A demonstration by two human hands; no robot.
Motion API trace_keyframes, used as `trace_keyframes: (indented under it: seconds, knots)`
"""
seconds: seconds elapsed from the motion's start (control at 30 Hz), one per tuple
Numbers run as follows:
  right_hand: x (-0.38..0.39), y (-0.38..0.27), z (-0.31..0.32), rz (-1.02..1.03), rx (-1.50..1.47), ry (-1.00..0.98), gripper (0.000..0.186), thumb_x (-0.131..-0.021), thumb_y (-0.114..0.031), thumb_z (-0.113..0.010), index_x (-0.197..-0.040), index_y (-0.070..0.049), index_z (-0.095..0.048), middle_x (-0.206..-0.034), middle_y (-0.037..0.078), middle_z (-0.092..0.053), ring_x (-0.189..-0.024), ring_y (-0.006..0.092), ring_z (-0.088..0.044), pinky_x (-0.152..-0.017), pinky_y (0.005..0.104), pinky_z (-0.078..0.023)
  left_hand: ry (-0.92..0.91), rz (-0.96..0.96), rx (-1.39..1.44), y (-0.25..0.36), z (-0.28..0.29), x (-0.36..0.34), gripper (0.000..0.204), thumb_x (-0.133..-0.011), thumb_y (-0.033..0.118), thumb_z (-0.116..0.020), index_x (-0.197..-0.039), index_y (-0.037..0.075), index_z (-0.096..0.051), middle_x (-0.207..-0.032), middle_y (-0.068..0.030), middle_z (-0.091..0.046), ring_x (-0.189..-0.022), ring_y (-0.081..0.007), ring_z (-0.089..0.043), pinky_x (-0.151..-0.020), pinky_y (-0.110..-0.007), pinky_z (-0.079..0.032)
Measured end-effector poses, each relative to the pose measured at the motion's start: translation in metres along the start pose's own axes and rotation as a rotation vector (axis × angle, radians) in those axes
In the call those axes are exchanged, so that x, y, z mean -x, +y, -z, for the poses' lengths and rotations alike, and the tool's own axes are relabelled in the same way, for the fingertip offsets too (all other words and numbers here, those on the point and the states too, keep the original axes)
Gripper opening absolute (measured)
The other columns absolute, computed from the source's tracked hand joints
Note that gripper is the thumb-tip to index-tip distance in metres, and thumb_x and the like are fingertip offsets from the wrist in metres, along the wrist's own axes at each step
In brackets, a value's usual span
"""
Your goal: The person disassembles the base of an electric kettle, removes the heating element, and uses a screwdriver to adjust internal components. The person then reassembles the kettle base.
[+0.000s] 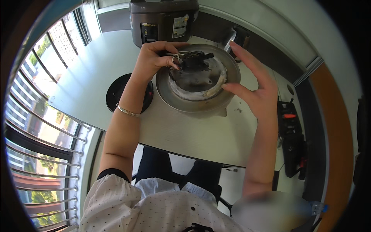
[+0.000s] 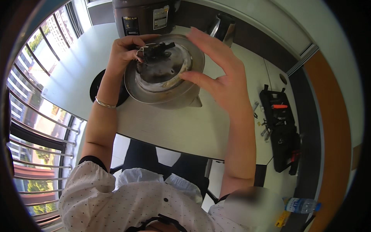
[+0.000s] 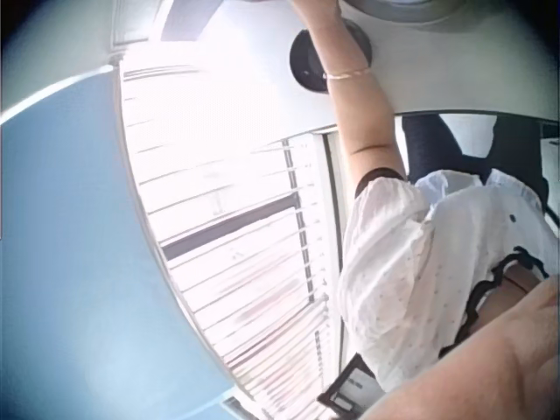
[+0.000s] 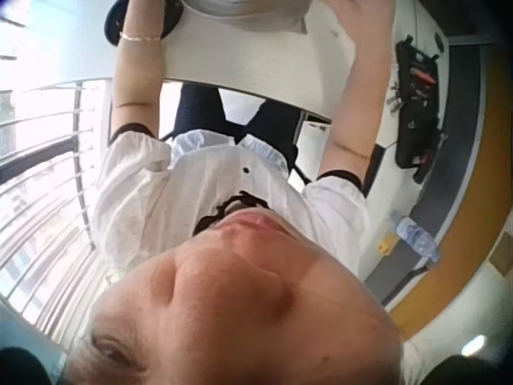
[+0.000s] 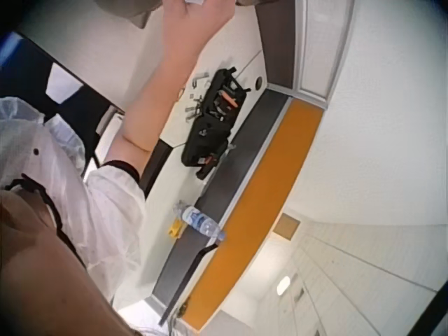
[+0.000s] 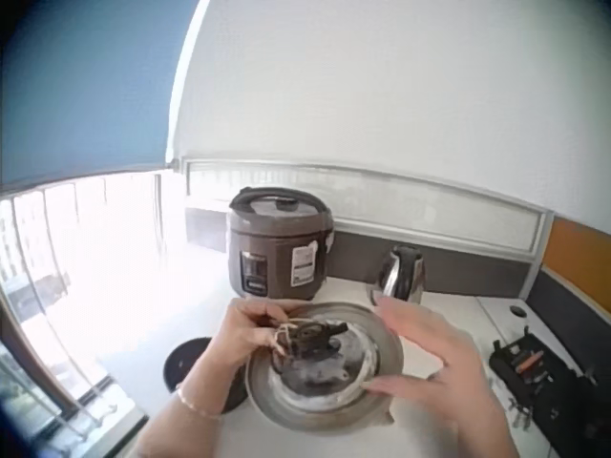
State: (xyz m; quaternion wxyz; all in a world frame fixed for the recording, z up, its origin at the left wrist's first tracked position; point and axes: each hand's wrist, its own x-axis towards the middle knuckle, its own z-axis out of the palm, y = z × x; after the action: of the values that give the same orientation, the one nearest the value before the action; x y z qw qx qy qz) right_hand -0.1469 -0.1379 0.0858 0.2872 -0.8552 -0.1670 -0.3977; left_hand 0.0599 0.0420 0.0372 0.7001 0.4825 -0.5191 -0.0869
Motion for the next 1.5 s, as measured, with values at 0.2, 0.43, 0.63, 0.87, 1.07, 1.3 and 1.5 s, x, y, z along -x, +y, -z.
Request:
trace_keyframes:
  seconds: [0.2,0.43,0.63,0.87,1.07,1.3,1.5]
  knots:
    - [-0.029,-0.015,-0.007,0.019,-0.038,-0.313,0.061,-0.063,-0.006,-0.077,-0.122,-0.012,-0.06,-0.13,0.007,-0.055,-0.118,0.0253,-0.051,-0.099,0.0348,-0.04,-0.047,-0.018,0.007,0.006,-0.006,0.001,0.02,-0.062,-0.003,-0.075,-0.078,-0.008,-0.063,-0.104,-0.0175,-0.067,-0.082,-0.014,-0.064,-0.074,-0.025,-0.054]
    - [-0.035,-0.016,-0.014,0.073,0.079,-0.381,0.048,-0.071,-0.008,-0.072,-0.118,-0.01,-0.061,-0.117,0.008,-0.062,-0.103,0.0275,-0.059,-0.088,0.0342,-0.046,-0.07,-0.041,-0.04,0.005,-0.003,-0.001,0.021,-0.063,-0.002,-0.078,-0.08,-0.006,-0.065,-0.102,-0.014,-0.068,-0.083,-0.0119,-0.063,-0.075,-0.024,-0.052]
    - [-0.029,-0.018,-0.014,0.003,0.14,-0.286,0.04,-0.074,-0.005,-0.069,-0.114,-0.004,-0.062,-0.114,0.009,-0.064,-0.1,0.0236,-0.061,-0.088,0.0322,-0.047,-0.035,-0.121,-0.139,0.015,-0.011,-0.001,0.029,-0.063,0.01,-0.081,-0.087,-0.001,-0.069,-0.114,-0.0098,-0.065,-0.104,-0.0195,-0.057,-0.098,-0.034,-0.04]
    - [-0.022,-0.011,-0.01,-0.085,0.171,-0.182,0.038,-0.076,-0.011,-0.071,-0.113,-0.007,-0.061,-0.098,0.012,-0.065,-0.086,0.0278,-0.061,-0.076,0.0334,-0.048,0.057,-0.785,-0.604,0.053,-0.034,0.018,0.026,-0.07,0.026,-0.073,-0.086,0.005,-0.069,-0.096,-0.0069,-0.065,-0.093,-0.0252,-0.056,-0.09,-0.037,-0.037]
    - [-0.018,-0.012,-0.006,-0.193,0.249,-0.169,0.039,-0.078,-0.013,-0.071,-0.115,-0.007,-0.06,-0.091,0.012,-0.064,-0.079,0.0252,-0.059,-0.073,0.0322,-0.049,0.143,-0.877,-0.675,0.027,-0.081,0.042,0.039,-0.074,0.042,-0.067,-0.075,0.003,-0.063,-0.085,-0.011,-0.06,-0.078,-0.0312,-0.057,-0.072,-0.04,-0.044]
    - [-0.016,-0.009,-0.002,-0.252,0.207,-0.139,0.038,-0.079,-0.013,-0.071,-0.115,-0.006,-0.06,-0.09,0.012,-0.064,-0.08,0.0201,-0.061,-0.074,0.0299,-0.051,0.236,-0.957,-0.613,0.012,-0.091,0.035,0.034,-0.058,0.029,-0.08,-0.068,0.004,-0.06,-0.084,-0.0089,-0.06,-0.077,-0.0278,-0.058,-0.065,-0.035,-0.047]
    - [-0.021,-0.002,-0.004,-0.28,0.163,-0.114,0.036,-0.079,-0.011,-0.072,-0.112,-0.003,-0.063,-0.09,0.01,-0.066,-0.077,0.0149,-0.064,-0.07,0.0263,-0.053,0.253,-0.972,-0.558,0.008,-0.087,0.029,0.032,-0.056,0.025,-0.082,-0.067,0.004,-0.06,-0.082,-0.0086,-0.06,-0.075,-0.0264,-0.058,-0.062,-0.033,-0.048]
